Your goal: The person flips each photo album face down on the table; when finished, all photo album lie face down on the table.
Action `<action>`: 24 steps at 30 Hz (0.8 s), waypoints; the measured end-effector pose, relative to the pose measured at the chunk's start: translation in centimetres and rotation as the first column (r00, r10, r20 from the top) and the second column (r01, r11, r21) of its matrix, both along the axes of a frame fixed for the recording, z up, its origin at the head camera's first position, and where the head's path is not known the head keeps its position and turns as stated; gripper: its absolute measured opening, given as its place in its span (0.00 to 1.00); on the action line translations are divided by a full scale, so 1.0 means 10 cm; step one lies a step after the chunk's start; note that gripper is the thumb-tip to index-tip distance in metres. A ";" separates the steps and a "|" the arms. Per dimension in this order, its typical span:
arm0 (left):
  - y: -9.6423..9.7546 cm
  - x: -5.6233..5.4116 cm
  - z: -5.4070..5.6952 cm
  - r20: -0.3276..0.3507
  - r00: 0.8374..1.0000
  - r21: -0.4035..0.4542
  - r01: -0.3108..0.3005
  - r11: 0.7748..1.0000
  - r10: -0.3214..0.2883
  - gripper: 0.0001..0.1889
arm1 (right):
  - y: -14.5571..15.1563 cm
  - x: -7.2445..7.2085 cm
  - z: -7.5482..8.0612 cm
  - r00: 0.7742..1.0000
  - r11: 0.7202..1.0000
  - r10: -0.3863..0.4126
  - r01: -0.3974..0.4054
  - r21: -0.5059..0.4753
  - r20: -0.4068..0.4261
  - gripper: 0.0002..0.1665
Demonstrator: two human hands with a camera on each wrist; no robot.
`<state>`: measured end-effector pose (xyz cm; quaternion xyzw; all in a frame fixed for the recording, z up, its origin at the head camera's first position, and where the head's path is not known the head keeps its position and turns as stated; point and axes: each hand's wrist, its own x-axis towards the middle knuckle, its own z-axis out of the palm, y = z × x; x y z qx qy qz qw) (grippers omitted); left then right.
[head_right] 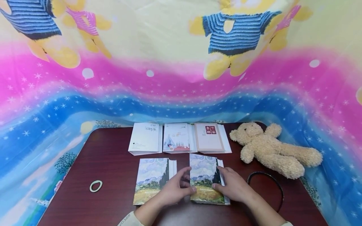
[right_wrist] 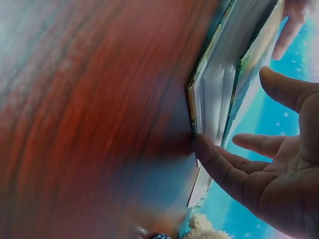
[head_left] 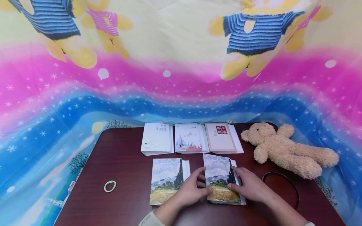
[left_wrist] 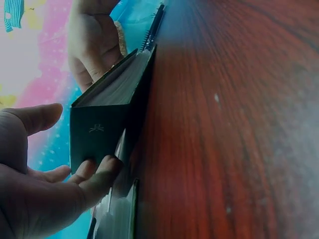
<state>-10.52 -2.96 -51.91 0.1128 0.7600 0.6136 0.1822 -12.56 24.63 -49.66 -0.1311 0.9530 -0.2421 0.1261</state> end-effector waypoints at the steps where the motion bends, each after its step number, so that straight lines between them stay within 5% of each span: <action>1: 0.00 -0.01 0.00 -0.006 1.000 0.007 0.001 1.000 -0.001 0.44 | 0.00 0.00 0.00 1.000 1.000 -0.001 0.001 -0.004 0.001 0.51; 13: -0.01 -0.02 0.03 0.045 0.999 0.119 0.000 0.993 -0.005 0.49 | -0.05 -0.04 0.00 0.999 1.000 -0.016 0.017 -0.023 0.040 0.52; 24: -0.03 0.00 0.11 0.000 1.000 0.127 -0.010 0.992 0.010 0.50 | -0.08 -0.06 0.01 0.997 0.998 -0.022 0.026 -0.057 0.078 0.49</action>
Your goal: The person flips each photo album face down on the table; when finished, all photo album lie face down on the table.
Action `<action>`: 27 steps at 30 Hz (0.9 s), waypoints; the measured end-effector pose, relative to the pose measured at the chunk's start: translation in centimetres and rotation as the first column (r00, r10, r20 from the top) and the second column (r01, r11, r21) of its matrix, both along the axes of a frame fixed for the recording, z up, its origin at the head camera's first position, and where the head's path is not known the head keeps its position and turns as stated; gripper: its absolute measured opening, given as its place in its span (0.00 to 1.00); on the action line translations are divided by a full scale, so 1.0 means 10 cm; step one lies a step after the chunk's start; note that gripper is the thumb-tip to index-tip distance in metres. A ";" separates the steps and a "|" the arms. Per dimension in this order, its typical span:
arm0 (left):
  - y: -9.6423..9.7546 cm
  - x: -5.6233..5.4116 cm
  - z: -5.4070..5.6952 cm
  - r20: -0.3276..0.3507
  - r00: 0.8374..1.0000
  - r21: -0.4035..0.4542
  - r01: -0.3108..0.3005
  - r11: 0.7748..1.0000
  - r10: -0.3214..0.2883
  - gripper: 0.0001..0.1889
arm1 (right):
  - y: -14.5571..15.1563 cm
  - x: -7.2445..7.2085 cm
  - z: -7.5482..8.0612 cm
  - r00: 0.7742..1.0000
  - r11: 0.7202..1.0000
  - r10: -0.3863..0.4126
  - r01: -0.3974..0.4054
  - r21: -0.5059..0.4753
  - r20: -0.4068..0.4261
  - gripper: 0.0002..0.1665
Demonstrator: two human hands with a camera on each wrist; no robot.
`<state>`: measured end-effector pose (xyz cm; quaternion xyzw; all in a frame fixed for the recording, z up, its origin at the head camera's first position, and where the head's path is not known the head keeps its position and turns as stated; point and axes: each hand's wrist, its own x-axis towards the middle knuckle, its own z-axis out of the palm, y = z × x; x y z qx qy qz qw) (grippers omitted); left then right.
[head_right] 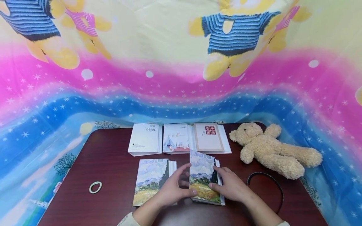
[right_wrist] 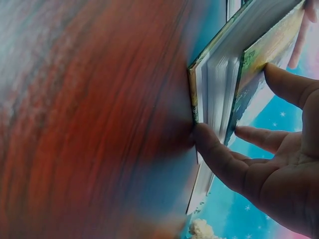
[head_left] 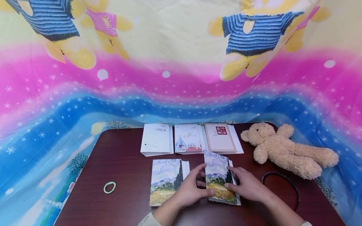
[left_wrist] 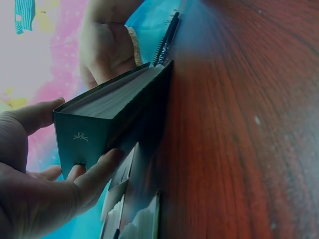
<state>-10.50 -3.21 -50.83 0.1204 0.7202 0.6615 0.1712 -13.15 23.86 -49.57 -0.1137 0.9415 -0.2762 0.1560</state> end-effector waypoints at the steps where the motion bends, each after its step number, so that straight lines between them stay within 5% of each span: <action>1: 0.00 0.00 0.01 -0.001 1.000 0.007 -0.003 1.000 0.003 0.50 | 0.00 0.00 0.00 1.000 1.000 0.003 -0.003 -0.005 -0.002 0.49; 18: -0.02 0.01 0.18 -0.048 0.999 0.000 -0.025 1.000 0.025 0.48 | -0.03 0.02 0.01 0.997 0.991 0.062 -0.066 -0.118 -0.037 0.46; 27: -0.03 0.01 0.22 -0.030 0.998 0.010 -0.048 0.999 0.049 0.48 | -0.07 0.03 -0.01 0.998 0.974 0.055 -0.045 -0.224 0.040 0.45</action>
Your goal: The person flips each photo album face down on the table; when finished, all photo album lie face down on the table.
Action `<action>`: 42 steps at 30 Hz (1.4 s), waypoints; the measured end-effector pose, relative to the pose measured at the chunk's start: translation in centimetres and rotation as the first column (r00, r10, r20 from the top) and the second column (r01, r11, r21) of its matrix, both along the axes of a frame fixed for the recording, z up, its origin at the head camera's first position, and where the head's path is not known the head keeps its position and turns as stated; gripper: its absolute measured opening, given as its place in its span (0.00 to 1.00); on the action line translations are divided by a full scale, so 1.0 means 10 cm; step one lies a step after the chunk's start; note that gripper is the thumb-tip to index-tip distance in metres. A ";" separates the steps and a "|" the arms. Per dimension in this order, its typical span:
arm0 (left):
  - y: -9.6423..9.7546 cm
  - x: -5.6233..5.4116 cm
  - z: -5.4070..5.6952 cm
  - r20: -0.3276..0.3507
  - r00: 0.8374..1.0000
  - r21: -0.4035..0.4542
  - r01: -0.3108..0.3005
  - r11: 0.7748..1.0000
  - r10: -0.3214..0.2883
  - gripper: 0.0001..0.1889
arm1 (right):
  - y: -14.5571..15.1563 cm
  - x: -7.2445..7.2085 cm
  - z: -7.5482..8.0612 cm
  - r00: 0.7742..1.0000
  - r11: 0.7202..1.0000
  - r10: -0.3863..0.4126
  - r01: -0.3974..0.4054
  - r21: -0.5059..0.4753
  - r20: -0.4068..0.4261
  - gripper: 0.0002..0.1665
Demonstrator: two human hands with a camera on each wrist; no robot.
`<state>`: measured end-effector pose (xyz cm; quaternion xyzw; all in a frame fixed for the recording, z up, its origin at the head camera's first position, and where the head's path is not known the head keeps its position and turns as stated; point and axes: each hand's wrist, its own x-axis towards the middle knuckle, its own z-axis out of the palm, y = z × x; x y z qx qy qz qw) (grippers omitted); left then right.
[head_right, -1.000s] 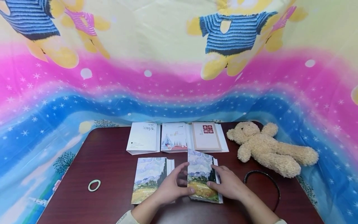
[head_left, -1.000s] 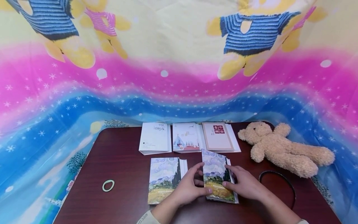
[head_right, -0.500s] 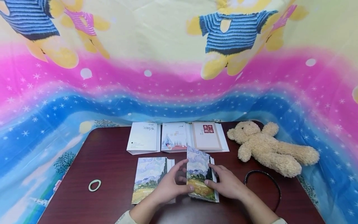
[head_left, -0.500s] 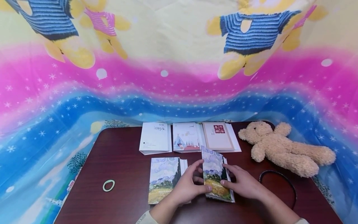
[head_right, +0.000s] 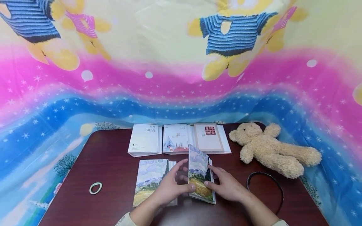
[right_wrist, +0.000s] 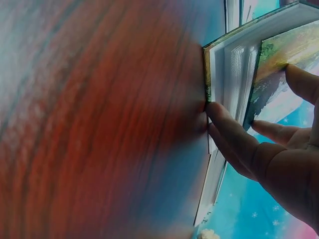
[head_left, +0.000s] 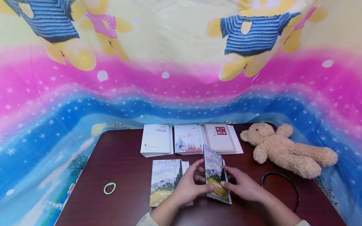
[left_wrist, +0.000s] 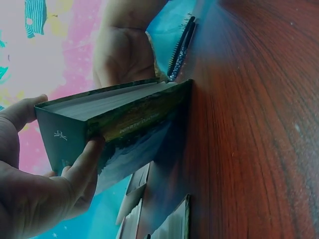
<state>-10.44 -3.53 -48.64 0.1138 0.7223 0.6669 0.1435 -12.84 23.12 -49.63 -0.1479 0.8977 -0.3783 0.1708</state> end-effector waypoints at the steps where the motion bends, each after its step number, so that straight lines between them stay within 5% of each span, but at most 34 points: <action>1: 0.00 0.00 0.00 -0.001 1.000 -0.006 -0.004 1.000 0.004 0.48 | -0.01 0.00 0.00 1.000 1.000 0.005 -0.005 -0.012 0.005 0.45; 26: -0.05 0.02 0.16 -0.006 1.000 -0.053 -0.002 0.999 0.002 0.47 | -0.14 -0.08 -0.02 0.982 0.986 0.059 -0.029 -0.165 0.181 0.44; 42: -0.02 0.06 0.29 -0.037 0.997 -0.148 -0.070 0.987 0.065 0.48 | -0.21 -0.10 -0.04 0.974 0.965 0.121 -0.070 -0.253 0.191 0.42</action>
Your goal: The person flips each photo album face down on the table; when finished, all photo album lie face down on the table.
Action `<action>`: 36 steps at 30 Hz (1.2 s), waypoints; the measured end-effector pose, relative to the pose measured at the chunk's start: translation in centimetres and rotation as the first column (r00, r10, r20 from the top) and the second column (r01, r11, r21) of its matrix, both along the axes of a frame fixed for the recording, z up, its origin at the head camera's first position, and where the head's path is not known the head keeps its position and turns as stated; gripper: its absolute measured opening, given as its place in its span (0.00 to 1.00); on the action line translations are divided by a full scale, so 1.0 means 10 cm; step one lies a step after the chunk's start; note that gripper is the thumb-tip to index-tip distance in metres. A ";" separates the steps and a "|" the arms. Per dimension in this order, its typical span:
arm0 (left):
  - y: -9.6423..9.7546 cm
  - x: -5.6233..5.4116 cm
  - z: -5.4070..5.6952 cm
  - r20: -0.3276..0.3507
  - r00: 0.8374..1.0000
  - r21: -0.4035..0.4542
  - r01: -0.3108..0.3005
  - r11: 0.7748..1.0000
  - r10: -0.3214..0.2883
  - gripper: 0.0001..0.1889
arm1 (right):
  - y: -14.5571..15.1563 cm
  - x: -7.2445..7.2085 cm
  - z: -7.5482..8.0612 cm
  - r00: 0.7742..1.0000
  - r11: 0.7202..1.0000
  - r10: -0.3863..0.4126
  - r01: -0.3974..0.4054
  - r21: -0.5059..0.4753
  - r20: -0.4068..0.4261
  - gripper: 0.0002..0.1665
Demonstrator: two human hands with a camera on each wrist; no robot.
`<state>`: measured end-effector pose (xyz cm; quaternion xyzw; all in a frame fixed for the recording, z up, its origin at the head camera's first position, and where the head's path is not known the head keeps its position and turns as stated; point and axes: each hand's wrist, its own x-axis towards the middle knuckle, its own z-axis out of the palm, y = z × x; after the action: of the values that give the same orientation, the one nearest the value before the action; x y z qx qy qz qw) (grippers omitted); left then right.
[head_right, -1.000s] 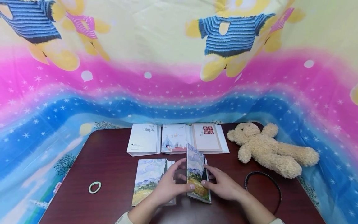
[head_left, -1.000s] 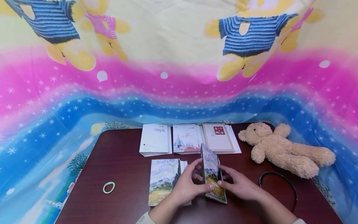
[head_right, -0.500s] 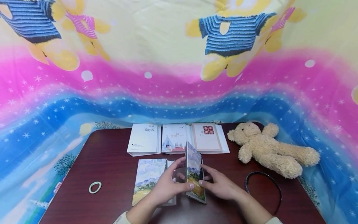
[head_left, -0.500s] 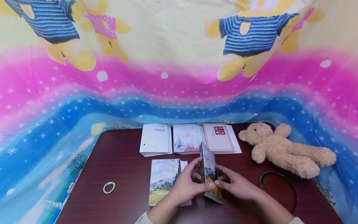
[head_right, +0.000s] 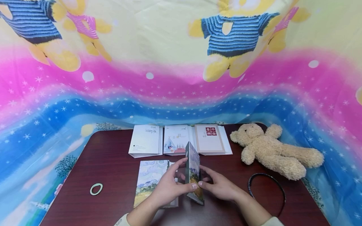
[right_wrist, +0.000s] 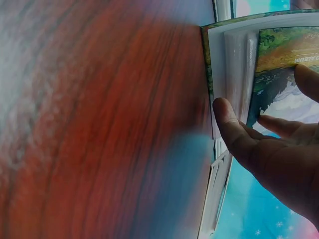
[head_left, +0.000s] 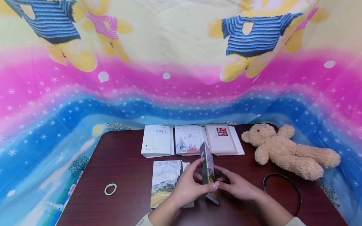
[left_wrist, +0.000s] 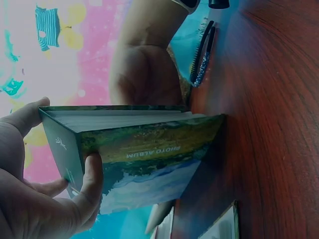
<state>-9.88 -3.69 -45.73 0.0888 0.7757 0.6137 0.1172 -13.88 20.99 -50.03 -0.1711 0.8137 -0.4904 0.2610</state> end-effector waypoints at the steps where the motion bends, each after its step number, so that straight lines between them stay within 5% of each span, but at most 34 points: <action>1: 0.00 0.00 0.00 -0.003 1.000 -0.005 -0.002 1.000 0.002 0.48 | 0.00 0.00 0.00 1.000 1.000 0.005 -0.005 -0.002 -0.008 0.42; 9: 0.04 0.01 0.03 -0.026 0.999 -0.047 -0.025 0.999 0.023 0.48 | 0.00 0.00 0.02 0.983 0.999 -0.010 0.020 0.050 -0.186 0.37; 25: 0.07 0.02 0.02 -0.043 0.999 0.009 0.014 1.000 -0.014 0.43 | -0.07 0.02 0.25 0.982 0.990 -0.126 0.116 -0.080 -0.140 0.32; 36: 0.12 0.01 -0.02 -0.020 0.998 0.164 0.061 0.984 -0.059 0.41 | -0.08 0.06 0.39 0.981 0.965 -0.157 0.128 -0.227 -0.113 0.33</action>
<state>-9.80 -2.50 -45.93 0.1263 0.7201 0.6713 0.1219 -13.26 20.22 -46.15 -0.1714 0.7801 -0.5824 0.1511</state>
